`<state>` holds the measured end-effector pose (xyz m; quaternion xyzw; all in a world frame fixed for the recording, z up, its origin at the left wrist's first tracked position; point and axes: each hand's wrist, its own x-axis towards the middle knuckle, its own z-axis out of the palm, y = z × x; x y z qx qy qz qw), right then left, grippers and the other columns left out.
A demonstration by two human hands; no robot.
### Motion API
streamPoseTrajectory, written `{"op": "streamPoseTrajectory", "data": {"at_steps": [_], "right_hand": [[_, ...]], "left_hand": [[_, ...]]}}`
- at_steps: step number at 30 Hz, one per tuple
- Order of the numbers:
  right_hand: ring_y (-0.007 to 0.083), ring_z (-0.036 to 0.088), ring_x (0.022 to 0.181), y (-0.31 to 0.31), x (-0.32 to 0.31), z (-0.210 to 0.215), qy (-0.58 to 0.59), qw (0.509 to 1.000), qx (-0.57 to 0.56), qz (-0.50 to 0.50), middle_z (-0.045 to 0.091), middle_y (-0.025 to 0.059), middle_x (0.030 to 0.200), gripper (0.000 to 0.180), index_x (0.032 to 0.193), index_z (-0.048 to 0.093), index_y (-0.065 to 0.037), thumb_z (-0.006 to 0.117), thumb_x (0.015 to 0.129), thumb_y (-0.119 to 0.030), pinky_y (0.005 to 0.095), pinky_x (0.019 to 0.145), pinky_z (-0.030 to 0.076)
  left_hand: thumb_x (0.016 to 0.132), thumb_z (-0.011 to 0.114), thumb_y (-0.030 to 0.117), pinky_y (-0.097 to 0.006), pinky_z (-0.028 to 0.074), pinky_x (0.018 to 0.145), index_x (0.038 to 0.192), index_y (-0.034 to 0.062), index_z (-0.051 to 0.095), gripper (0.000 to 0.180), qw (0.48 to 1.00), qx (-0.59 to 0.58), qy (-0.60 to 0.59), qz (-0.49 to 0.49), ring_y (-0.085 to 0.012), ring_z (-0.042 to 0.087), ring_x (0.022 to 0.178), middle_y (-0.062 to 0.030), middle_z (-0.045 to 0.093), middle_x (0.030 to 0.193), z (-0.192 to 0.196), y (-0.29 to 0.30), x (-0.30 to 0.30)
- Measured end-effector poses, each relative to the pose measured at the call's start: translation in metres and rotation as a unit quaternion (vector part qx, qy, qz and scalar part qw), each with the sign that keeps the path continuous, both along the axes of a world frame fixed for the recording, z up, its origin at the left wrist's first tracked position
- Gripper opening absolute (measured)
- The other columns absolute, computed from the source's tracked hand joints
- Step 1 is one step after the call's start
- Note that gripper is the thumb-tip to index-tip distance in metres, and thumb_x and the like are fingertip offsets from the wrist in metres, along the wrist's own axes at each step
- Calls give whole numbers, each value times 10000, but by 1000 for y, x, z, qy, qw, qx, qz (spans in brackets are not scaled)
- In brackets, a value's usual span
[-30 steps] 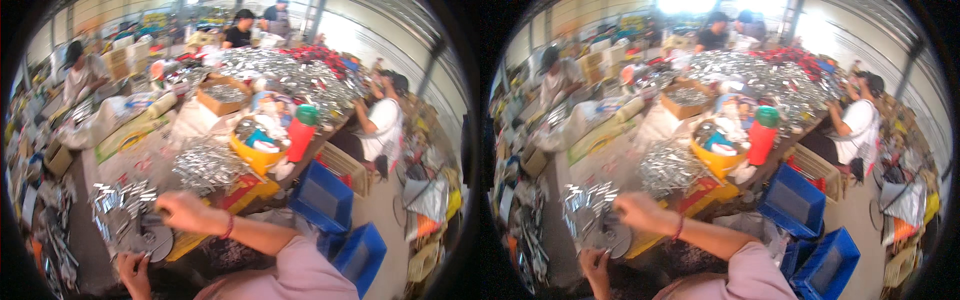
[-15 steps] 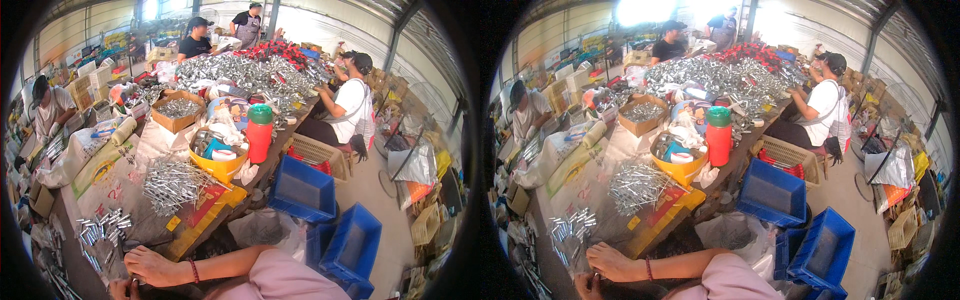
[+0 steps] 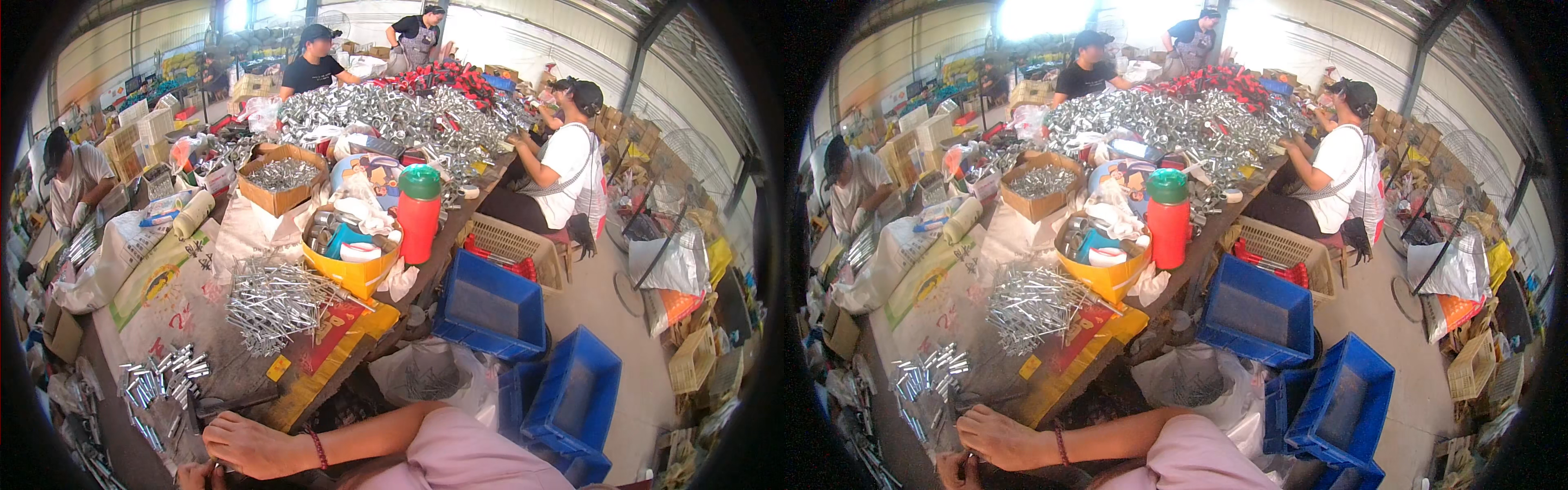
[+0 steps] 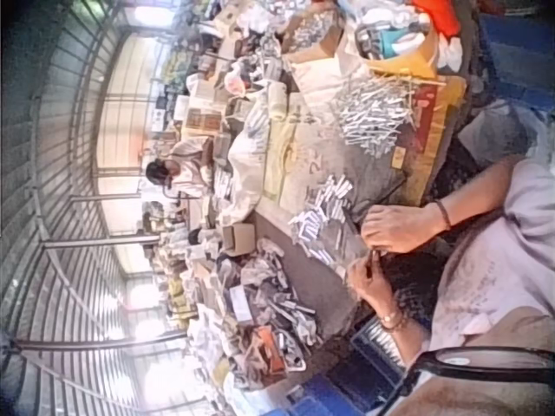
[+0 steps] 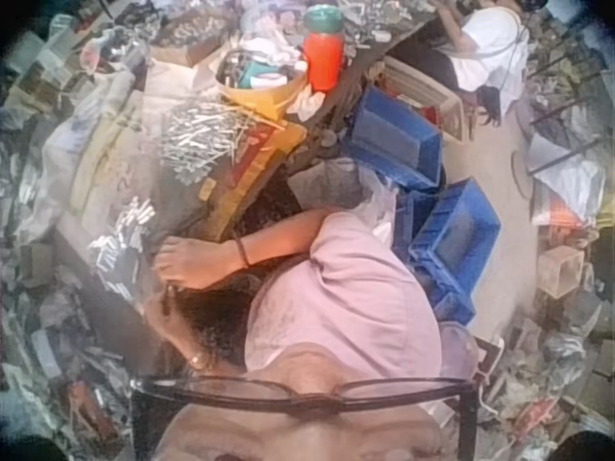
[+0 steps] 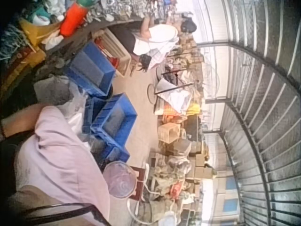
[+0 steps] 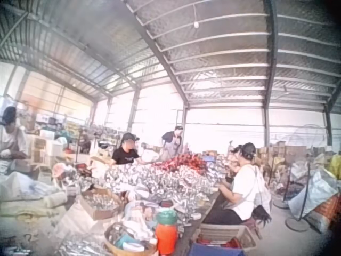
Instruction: Assembling small metal components by fitting pins into tubes on a circular base and securing them with a hammer.
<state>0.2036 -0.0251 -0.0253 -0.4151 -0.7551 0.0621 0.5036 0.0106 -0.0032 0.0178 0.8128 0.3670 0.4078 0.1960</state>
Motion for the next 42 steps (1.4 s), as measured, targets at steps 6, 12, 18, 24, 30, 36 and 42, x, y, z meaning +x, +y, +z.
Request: {"op": "streamPoseTrajectory", "data": {"at_steps": [6,12,18,24,30,36,42], "right_hand": [[337,556,1162,-2,-4,-1,-37,999,12,-34,538,135,1137,280,1076,636,-4,749,839,-103,439,1094,451],[329,559,1080,0,-8,-2,-44,996,71,-22,558,124,1086,240,993,655,-18,754,811,-140,462,1049,444],[350,633,1065,-1,-5,-1,-57,997,48,-26,612,104,1041,299,1024,691,-85,808,780,-212,525,1006,495],[341,653,1057,-23,45,60,-161,977,-24,-140,643,106,1064,386,1144,728,-81,795,766,-124,508,919,490],[314,657,1100,-12,58,60,-248,955,-77,-141,674,86,1133,450,1258,767,-80,804,809,-61,460,947,517],[369,688,1006,-7,70,58,-192,967,-116,-123,678,137,1084,385,1262,766,-78,773,882,-13,465,873,573],[347,729,915,-48,62,73,-138,981,-115,-76,673,115,1084,546,1392,763,-116,759,867,35,433,773,595]], "left_hand": [[950,875,108,-436,527,785,983,-33,758,186,999,-40,-3,0,-314,627,787,-151,700,856,1,0,0],[987,828,136,-454,529,802,1002,-26,771,172,998,-44,32,10,-315,646,806,-158,715,875,1,0,-7],[876,850,53,-464,499,919,946,-9,763,127,999,9,-3,53,-349,637,932,-144,681,931,-34,8,-19],[845,904,43,-411,542,779,997,59,829,170,995,-72,39,61,-317,673,890,-106,683,938,-13,1,-4],[860,907,36,-365,540,787,1073,64,847,224,997,-63,-3,54,-267,681,896,-88,683,973,-9,-4,-14],[856,914,54,-360,537,764,1075,66,848,229,997,-57,-14,44,-261,677,872,-84,684,970,-15,-2,-17],[841,921,55,-361,535,732,1061,73,849,233,998,-21,-1,51,-262,671,825,-83,679,928,-16,0,-15]]}}
